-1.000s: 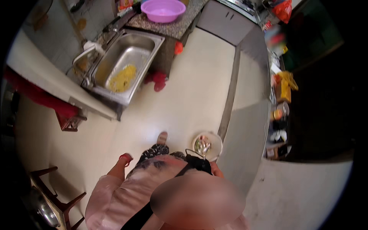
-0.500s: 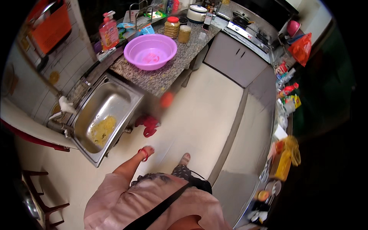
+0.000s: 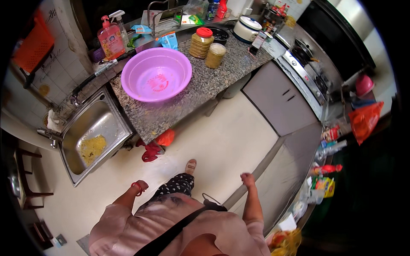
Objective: The person moves around a kitchen, handling various containers and kitchenware. They pick up a mug, transfer a yellow substance from a pink basin into the mug, and place the mug on a counter. They also handle a blue and white ceramic jar, wrapping it in plastic, and move a large jar with a red lid to a drawer.
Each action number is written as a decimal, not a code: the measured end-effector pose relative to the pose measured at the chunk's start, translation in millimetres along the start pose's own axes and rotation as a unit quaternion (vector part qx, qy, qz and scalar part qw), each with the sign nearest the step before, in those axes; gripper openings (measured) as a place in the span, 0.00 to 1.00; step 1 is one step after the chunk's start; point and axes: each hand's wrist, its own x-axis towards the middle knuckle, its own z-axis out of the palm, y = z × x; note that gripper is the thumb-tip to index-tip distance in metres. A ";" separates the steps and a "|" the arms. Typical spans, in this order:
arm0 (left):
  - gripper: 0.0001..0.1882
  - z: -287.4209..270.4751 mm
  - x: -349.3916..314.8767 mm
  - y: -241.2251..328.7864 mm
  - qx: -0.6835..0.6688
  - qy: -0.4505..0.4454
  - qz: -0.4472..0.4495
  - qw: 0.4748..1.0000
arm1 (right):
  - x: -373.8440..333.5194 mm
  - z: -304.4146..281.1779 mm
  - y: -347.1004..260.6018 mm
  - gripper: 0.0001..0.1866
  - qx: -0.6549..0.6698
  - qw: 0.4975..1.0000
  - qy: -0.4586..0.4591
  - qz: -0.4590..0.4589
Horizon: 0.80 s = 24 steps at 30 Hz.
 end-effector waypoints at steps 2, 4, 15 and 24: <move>0.12 -15.5 38.0 19.4 0.091 0.020 0.132 0.987 | 67.0 -13.8 -76.5 0.12 0.045 0.996 0.045 -0.055; 0.13 -26.6 73.5 57.4 -0.012 -0.021 0.048 0.999 | 114.3 -34.2 -150.0 0.17 -0.078 0.989 0.019 -0.121; 0.17 -219.8 102.0 357.9 -0.362 0.160 0.138 0.908 | 326.7 -137.4 -488.2 0.37 -0.080 0.906 0.070 -0.410; 0.14 -260.0 142.5 462.4 -0.538 0.212 0.072 0.813 | 397.7 -119.3 -624.6 0.51 -0.268 0.867 0.025 -0.419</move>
